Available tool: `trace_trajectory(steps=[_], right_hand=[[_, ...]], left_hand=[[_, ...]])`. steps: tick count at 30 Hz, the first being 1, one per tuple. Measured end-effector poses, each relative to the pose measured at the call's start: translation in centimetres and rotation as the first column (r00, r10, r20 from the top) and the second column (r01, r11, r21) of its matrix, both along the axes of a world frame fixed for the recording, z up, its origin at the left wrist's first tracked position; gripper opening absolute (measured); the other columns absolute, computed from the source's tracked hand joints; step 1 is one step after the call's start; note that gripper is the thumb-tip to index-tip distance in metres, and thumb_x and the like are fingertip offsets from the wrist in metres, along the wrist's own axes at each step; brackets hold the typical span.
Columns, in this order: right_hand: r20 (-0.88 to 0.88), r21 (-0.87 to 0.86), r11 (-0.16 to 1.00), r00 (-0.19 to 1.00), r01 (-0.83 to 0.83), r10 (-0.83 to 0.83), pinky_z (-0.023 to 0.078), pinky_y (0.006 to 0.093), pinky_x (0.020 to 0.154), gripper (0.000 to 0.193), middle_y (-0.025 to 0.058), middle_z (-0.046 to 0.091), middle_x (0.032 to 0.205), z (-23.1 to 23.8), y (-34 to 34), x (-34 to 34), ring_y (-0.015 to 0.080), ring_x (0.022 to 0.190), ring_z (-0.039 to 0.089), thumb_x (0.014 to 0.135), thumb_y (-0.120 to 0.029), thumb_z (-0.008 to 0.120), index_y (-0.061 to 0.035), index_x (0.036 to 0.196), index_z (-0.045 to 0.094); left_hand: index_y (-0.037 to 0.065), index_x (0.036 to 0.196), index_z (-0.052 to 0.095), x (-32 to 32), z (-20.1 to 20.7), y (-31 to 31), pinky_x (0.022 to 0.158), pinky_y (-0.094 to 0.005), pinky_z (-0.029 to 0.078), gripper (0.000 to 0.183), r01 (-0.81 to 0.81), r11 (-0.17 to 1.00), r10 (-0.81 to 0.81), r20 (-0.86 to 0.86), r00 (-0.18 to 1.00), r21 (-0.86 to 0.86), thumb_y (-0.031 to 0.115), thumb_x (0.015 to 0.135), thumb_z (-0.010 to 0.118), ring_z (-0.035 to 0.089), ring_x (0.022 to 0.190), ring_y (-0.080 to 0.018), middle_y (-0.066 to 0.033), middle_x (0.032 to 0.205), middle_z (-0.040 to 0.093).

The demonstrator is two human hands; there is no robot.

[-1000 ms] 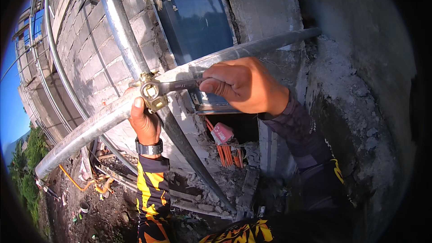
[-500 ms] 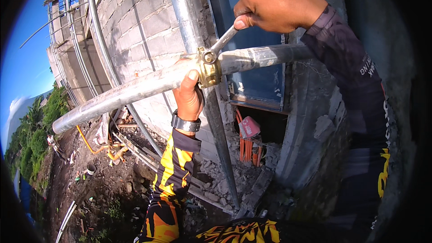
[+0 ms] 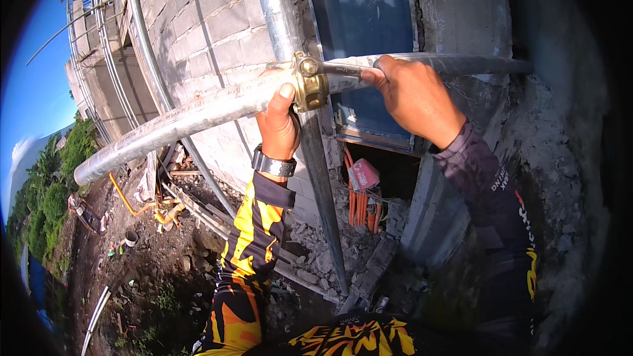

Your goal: The person uses a wrench to tighten a brass pipe clamp securing a metal pipe to a concrete wall. They repeatedly adjust the clamp and turn the bolt to secure the pipe in place.

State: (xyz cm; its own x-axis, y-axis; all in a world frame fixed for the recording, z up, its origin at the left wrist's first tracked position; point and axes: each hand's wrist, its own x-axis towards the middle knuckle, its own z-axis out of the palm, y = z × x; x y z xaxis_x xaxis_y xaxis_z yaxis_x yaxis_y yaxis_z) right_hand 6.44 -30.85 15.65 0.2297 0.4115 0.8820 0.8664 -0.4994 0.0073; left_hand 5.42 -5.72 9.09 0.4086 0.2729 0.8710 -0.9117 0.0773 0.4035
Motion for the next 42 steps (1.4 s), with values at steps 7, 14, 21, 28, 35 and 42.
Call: trace_trajectory(steps=[7,14,21,28,35,42], right_hand=[[-0.574,0.676,0.616,0.234,-0.405,0.785,0.041,0.0332,0.051,0.04,0.003,0.052,0.06,-9.4,10.3,-6.3,0.0141,0.052,0.05,0.105,-0.036,0.045,-0.0036,0.084,0.051],[-0.145,0.932,-0.037,-0.464,-0.361,0.874,0.046,0.0279,0.058,0.032,0.0018,0.051,0.07,-11.9,12.2,-7.6,0.0096,0.061,0.05,0.108,-0.029,0.037,-0.008,0.087,0.047],[-0.25,0.305,0.809,0.778,-0.502,0.576,0.04,0.0385,0.051,0.039,0.0163,0.051,0.058,-4.6,0.7,-4.1,0.0346,0.053,0.055,0.102,-0.036,0.052,-0.0013,0.087,0.06],[0.184,-0.292,0.956,0.982,0.02,0.036,0.045,0.0446,0.057,0.035,0.013,0.061,0.064,4.8,-4.0,2.1,0.0336,0.061,0.06,0.096,-0.041,0.057,-0.0099,0.085,0.069],[0.409,-0.424,0.86,0.907,0.283,-0.097,0.048,0.0458,0.065,0.043,0.0146,0.064,0.069,10.5,-1.3,1.4,0.0364,0.069,0.063,0.094,-0.047,0.054,-0.0087,0.089,0.072],[0.125,-0.046,0.999,0.992,0.017,-0.011,0.046,0.0479,0.058,0.045,0.0188,0.059,0.065,0.0,-0.7,1.4,0.0401,0.062,0.06,0.096,-0.041,0.056,-0.0007,0.076,0.059]], left_hand=[[0.003,0.107,0.058,-1.5,0.6,-1.2,0.087,-0.0302,0.045,0.037,0.093,0.996,-0.093,-0.018,0.996,-0.017,0.029,0.085,0.071,0.055,0.092,-0.0138,-0.004,0.099,0.059],[0.003,0.108,0.058,-2.1,0.9,-0.7,0.087,-0.0283,0.044,0.04,0.084,0.994,-0.076,-0.102,0.992,0.075,0.025,0.08,0.076,0.054,0.093,-0.0129,-0.0028,0.099,0.058],[0.002,0.133,0.048,-1.3,-0.1,0.1,0.098,-0.0342,0.043,0.047,0.05,0.991,-0.031,-0.149,0.988,0.125,0.021,0.093,0.065,0.058,0.108,-0.017,-0.006,0.117,0.062],[0.003,0.113,0.057,-1.6,0.6,-0.9,0.09,-0.0276,0.041,0.044,-0.005,0.985,0.014,-0.05,0.999,0.172,0.03,0.083,0.074,0.053,0.097,-0.0131,-0.0024,0.102,0.057],[0.003,0.112,0.057,-2.0,0.3,-1.3,0.086,-0.0273,0.044,0.045,-0.031,0.981,0.043,-0.061,0.997,0.189,0.033,0.083,0.074,0.053,0.093,-0.0124,-0.0024,0.102,0.057],[0.003,0.118,0.051,-1.8,-1.4,-0.9,0.088,-0.0291,0.045,0.049,0.01,0.998,-0.005,-0.096,0.995,0.054,0.021,0.08,0.077,0.054,0.096,-0.0131,-0.0035,0.104,0.056]])
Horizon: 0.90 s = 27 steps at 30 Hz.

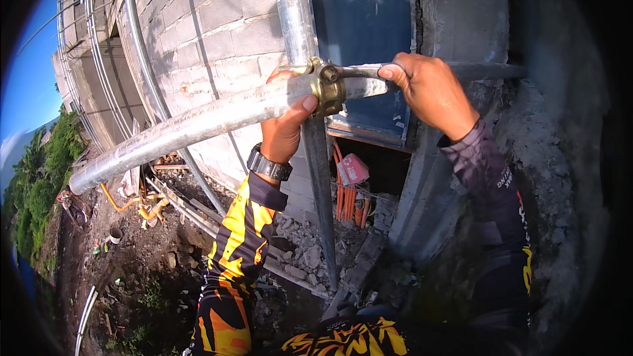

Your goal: The person uses a wrench to tighten a brass pipe clamp securing a metal pipe to a concrete wall. They repeatedly adjust the clamp and turn the bolt to secure the pipe in place.

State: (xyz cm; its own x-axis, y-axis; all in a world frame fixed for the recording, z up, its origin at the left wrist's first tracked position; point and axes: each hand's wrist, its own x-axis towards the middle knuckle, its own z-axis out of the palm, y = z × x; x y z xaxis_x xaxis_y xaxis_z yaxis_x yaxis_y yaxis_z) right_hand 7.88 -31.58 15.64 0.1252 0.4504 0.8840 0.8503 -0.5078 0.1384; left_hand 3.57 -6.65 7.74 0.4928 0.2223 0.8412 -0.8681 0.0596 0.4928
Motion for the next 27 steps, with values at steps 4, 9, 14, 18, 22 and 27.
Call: trace_trajectory(steps=[4,9,14,18,22,27], right_hand=[[-0.637,0.325,0.942,0.716,-0.086,0.285,0.044,0.047,0.058,0.045,0.0228,0.061,0.069,-7.8,5.2,-5.3,0.0469,0.07,0.061,0.101,-0.04,0.051,0.0013,0.085,0.057],[-0.535,0.684,0.593,0.26,-0.426,0.804,0.039,0.0282,0.052,0.044,-0.002,0.047,0.063,-9.6,10.0,-5.4,0.0071,0.056,0.043,0.105,-0.042,0.044,-0.0039,0.084,0.052],[-0.486,0.548,0.676,0.47,-0.493,0.737,0.043,0.0388,0.062,0.038,0.0122,0.052,0.066,-7.8,8.7,-5.2,0.0226,0.061,0.053,0.105,-0.031,0.043,0.0007,0.088,0.053],[-0.52,0.569,0.727,0.516,-0.385,0.681,0.044,0.0418,0.066,0.035,0.0205,0.057,0.073,-7.1,7.8,-6.1,0.0326,0.068,0.057,0.104,-0.029,0.046,0.0033,0.095,0.057],[-0.542,0.459,0.767,0.543,-0.448,0.641,0.046,0.0497,0.07,0.038,0.0273,0.061,0.078,-6.3,6.7,-5.5,0.0462,0.079,0.062,0.104,-0.031,0.044,0.0038,0.092,0.057],[-0.551,0.376,0.854,0.654,-0.359,0.517,0.046,0.0519,0.07,0.035,0.0288,0.063,0.081,-5.2,4.7,-5.0,0.0477,0.082,0.062,0.103,-0.029,0.046,0.003,0.098,0.059]], left_hand=[[0.002,0.119,0.051,-0.4,0.2,0.5,0.092,-0.0305,0.044,0.05,-0.042,0.999,0.041,0.024,0.999,0.019,0.022,0.08,0.075,0.054,0.098,-0.0152,-0.004,0.105,0.056],[0.002,0.119,0.052,0.4,3.0,0.9,0.098,-0.0349,0.042,0.051,0.078,0.996,-0.075,0.071,0.995,-0.044,0.027,0.08,0.074,0.057,0.102,-0.0184,-0.0075,0.107,0.06],[0.005,0.129,0.052,0.6,4.5,1.7,0.103,-0.0398,0.042,0.051,0.164,0.986,-0.165,0.128,0.978,0.024,0.029,0.087,0.068,0.057,0.116,-0.022,-0.0094,0.123,0.062],[0.004,0.132,0.051,0.8,4.1,2.1,0.105,-0.0392,0.04,0.052,0.185,0.983,-0.183,0.117,0.976,0.0,0.029,0.089,0.067,0.058,0.116,-0.0209,-0.0083,0.124,0.062],[0.002,0.125,0.058,0.8,4.0,1.7,0.102,-0.0374,0.041,0.045,0.097,0.994,-0.09,0.142,0.986,-0.041,0.03,0.09,0.065,0.059,0.112,-0.02,-0.0076,0.119,0.064],[0.0,0.122,0.055,0.5,4.5,0.8,0.102,-0.0352,0.039,0.047,0.097,0.994,-0.088,0.16,0.983,-0.05,0.023,0.083,0.07,0.057,0.107,-0.0188,-0.0084,0.113,0.062]])
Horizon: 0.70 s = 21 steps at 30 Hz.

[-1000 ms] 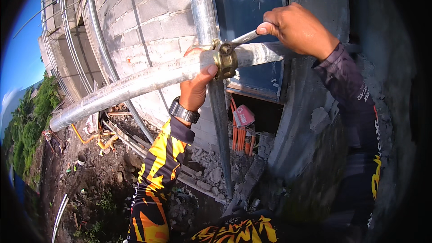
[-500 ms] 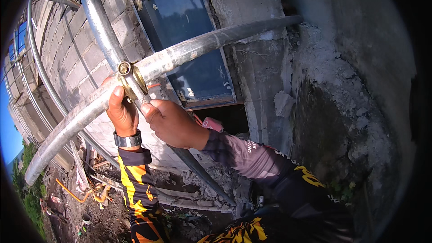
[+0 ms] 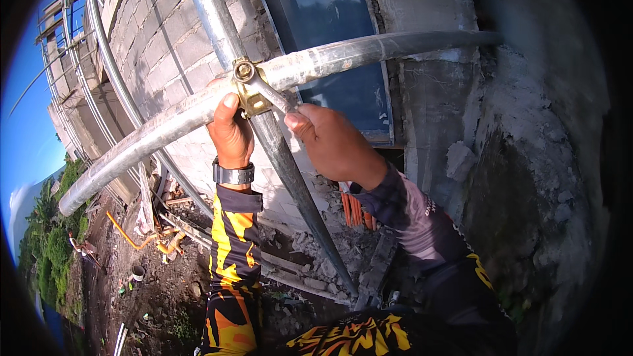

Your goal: The person uses a wrench to tighten a brass pipe clamp securing a metal pipe to a concrete wall. They repeatedly adjust the clamp and turn the bolt to secure the pipe in place.

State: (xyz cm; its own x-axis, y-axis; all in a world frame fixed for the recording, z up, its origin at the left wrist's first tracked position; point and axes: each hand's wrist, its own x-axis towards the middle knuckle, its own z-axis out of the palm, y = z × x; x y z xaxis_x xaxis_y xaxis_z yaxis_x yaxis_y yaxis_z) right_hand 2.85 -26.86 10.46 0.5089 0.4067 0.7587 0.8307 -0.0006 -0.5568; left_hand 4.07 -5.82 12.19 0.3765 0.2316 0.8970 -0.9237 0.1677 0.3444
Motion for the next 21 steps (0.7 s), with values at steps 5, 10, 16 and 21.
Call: trace_trajectory(steps=[5,10,16,21], right_hand=[[0.137,-0.151,0.968,0.974,0.199,-0.179,0.046,0.0538,0.07,0.03,0.0274,0.064,0.083,2.1,-2.3,-0.3,0.0478,0.081,0.062,0.102,-0.026,0.048,0.0008,0.098,0.06],[0.577,-0.204,0.911,0.796,0.359,-0.185,0.047,0.0459,0.062,0.038,0.0188,0.062,0.071,7.8,-7.4,2.7,0.0394,0.07,0.063,0.102,-0.034,0.049,-0.0019,0.087,0.062],[0.755,-0.04,0.915,0.612,0.401,-0.235,0.041,0.0435,0.054,0.052,0.0162,0.054,0.059,12.8,-8.7,4.1,0.0335,0.055,0.055,0.101,-0.045,0.049,-0.0025,0.075,0.064],[0.49,-0.238,0.881,0.834,0.409,-0.254,0.037,0.0399,0.05,0.051,0.0131,0.05,0.055,9.7,-8.1,3.6,0.0217,0.049,0.046,0.1,-0.046,0.053,-0.0016,0.076,0.065]], left_hand=[[0.0,0.122,0.056,-0.5,0.2,-0.3,0.104,-0.0356,0.039,0.046,-0.002,1.0,0.002,-0.012,1.0,0.005,0.023,0.084,0.072,0.057,0.109,-0.0185,-0.0072,0.115,0.062],[0.002,0.12,0.056,-0.7,0.4,-0.5,0.099,-0.0334,0.043,0.046,0.009,0.999,-0.006,-0.05,0.999,0.042,0.024,0.083,0.073,0.057,0.105,-0.0176,-0.0067,0.111,0.062],[0.001,0.117,0.056,-0.4,0.0,-0.7,0.099,-0.0329,0.042,0.046,-0.015,1.0,0.015,-0.039,0.999,0.001,0.025,0.082,0.073,0.057,0.104,-0.0169,-0.0067,0.11,0.062],[0.001,0.116,0.057,-0.2,0.0,-0.3,0.099,-0.0329,0.042,0.045,-0.055,0.998,0.055,-0.032,0.998,-0.019,0.027,0.082,0.072,0.058,0.104,-0.0171,-0.0067,0.109,0.062]])
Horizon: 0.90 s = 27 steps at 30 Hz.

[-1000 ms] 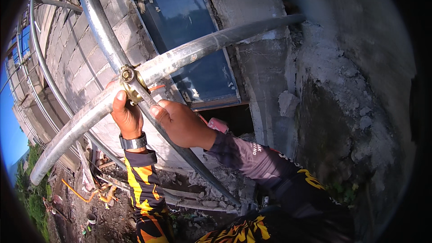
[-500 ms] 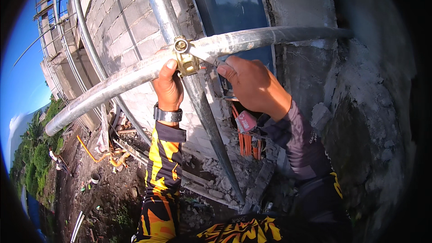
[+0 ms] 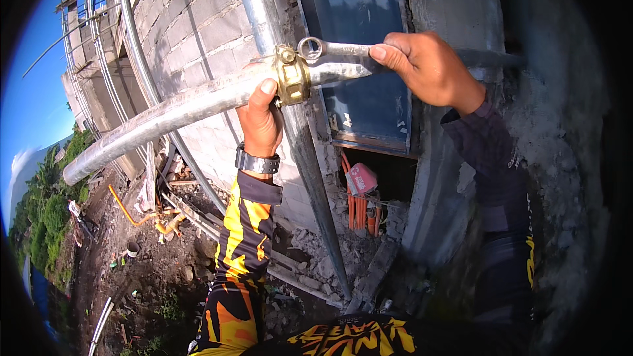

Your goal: The person uses a wrench to tighten a brass pipe clamp securing a metal pipe to a concrete wall. They repeatedly adjust the clamp and turn the bolt to secure the pipe in place.

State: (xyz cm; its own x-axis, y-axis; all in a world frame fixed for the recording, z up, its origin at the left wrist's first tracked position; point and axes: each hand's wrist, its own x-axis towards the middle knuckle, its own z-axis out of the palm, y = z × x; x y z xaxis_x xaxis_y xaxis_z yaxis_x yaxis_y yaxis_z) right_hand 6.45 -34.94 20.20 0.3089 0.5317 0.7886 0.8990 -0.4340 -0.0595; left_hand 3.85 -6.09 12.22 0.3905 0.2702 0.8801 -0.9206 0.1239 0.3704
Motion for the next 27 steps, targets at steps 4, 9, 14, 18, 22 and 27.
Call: trace_trajectory(steps=[4,9,14,18,22,27], right_hand=[[0.029,0.503,0.832,0.967,-0.234,0.254,0.037,0.038,0.051,0.044,0.0082,0.052,0.058,1.1,0.3,1.6,0.0194,0.05,0.045,0.103,-0.039,0.05,-0.0016,0.084,0.065],[0.227,0.298,0.95,0.974,-0.093,0.024,0.044,0.0311,0.054,0.028,0.0055,0.055,0.063,5.4,3.5,0.4,0.0144,0.055,0.054,0.101,-0.029,0.054,-0.0031,0.101,0.064],[0.529,0.055,0.997,0.848,-0.055,0.018,0.053,0.0442,0.069,0.013,0.0233,0.068,0.082,3.9,7.6,-5.0,0.0391,0.08,0.067,0.088,-0.01,0.061,-0.0039,0.099,0.067],[0.672,-0.178,0.981,0.718,-0.081,0.181,0.054,0.0408,0.069,0.019,0.0208,0.068,0.084,2.3,7.6,-5.6,0.0352,0.08,0.068,0.076,-0.004,0.064,-0.0028,0.095,0.069],[0.617,0.078,0.988,0.785,-0.136,0.06,0.049,0.0367,0.065,0.02,0.0145,0.066,0.083,6.0,4.2,-3.1,0.0295,0.073,0.065,0.094,-0.018,0.062,-0.001,0.101,0.066],[0.422,0.043,0.978,0.891,-0.203,0.167,0.041,0.0344,0.057,0.027,0.0101,0.055,0.069,4.1,-3.3,-0.3,0.0225,0.06,0.052,0.099,-0.028,0.057,-0.0033,0.095,0.066]], left_hand=[[0.0,0.119,0.055,-0.2,0.2,-0.3,0.099,-0.0328,0.042,0.05,0.014,0.999,-0.014,0.0,1.0,0.029,0.028,0.081,0.073,0.058,0.105,-0.0173,-0.0079,0.111,0.063],[0.007,0.136,0.043,-1.6,0.8,-0.3,0.109,-0.042,0.037,0.066,0.211,0.972,-0.2,0.106,0.974,-0.107,0.029,0.081,0.073,0.054,0.119,-0.0269,-0.0185,0.131,0.054],[0.012,0.133,0.046,-2.3,0.2,-0.7,0.113,-0.0469,0.033,0.061,0.238,0.942,-0.204,0.158,0.966,-0.235,0.029,0.08,0.072,0.046,0.129,-0.0306,-0.021,0.14,0.048],[0.012,0.127,0.052,-1.7,-0.5,-0.6,0.114,-0.0494,0.031,0.052,0.182,0.955,-0.134,0.207,0.969,-0.235,0.032,0.083,0.071,0.048,0.128,-0.032,-0.0176,0.132,0.053],[0.013,0.134,0.048,-1.3,-0.7,0.2,0.114,-0.0511,0.032,0.061,0.162,0.979,-0.141,0.165,0.976,-0.122,0.034,0.082,0.073,0.048,0.129,-0.0342,-0.0271,0.142,0.044],[0.016,0.134,0.049,-1.1,-1.1,0.5,0.113,-0.0514,0.035,0.06,0.159,0.985,-0.148,0.154,0.977,-0.066,0.033,0.081,0.073,0.048,0.13,-0.0367,-0.0292,0.146,0.04]])
